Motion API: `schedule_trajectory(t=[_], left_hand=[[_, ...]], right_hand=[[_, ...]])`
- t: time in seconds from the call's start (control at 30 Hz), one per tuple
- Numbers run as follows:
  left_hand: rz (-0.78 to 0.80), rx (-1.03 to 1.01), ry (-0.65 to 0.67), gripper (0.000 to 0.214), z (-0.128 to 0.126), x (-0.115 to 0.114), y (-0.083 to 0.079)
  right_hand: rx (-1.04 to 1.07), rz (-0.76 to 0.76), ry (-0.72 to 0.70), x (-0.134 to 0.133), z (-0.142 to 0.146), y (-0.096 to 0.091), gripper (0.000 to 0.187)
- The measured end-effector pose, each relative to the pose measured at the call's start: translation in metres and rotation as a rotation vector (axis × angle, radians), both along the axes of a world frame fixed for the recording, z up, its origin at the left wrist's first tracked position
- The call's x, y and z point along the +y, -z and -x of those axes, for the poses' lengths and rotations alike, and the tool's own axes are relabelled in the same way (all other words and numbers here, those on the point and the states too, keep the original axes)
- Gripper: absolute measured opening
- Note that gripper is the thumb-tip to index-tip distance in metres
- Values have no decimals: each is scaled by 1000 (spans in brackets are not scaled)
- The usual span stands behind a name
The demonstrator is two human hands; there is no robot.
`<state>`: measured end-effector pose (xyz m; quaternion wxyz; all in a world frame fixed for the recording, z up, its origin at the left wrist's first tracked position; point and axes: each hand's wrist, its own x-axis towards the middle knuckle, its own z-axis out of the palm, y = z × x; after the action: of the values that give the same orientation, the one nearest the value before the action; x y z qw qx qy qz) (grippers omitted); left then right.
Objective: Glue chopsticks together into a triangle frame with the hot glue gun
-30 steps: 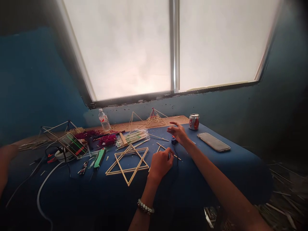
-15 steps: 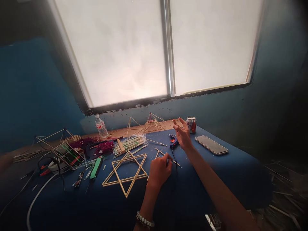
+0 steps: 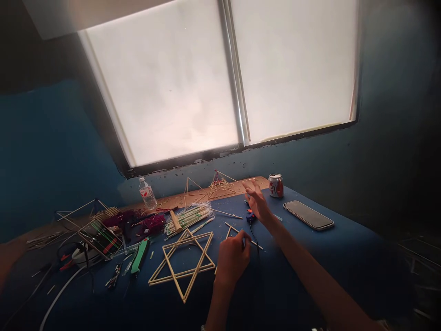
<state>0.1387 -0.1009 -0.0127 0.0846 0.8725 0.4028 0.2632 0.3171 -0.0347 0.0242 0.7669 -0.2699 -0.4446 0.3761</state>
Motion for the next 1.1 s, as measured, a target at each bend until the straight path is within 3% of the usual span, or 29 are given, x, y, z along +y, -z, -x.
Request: schedule_trajectory(t=[0.13, 0.4, 1.1], left_hand=[[-6, 13, 1, 21, 0, 0, 0], [-14, 18, -6, 22, 1, -3, -3], [3, 46, -3, 24, 1, -3, -3]], right_hand=[[-38, 20, 18, 2, 4, 4, 75], [-90, 103, 215, 4, 0, 5, 49], [-267, 143, 334, 3, 2, 7, 37]])
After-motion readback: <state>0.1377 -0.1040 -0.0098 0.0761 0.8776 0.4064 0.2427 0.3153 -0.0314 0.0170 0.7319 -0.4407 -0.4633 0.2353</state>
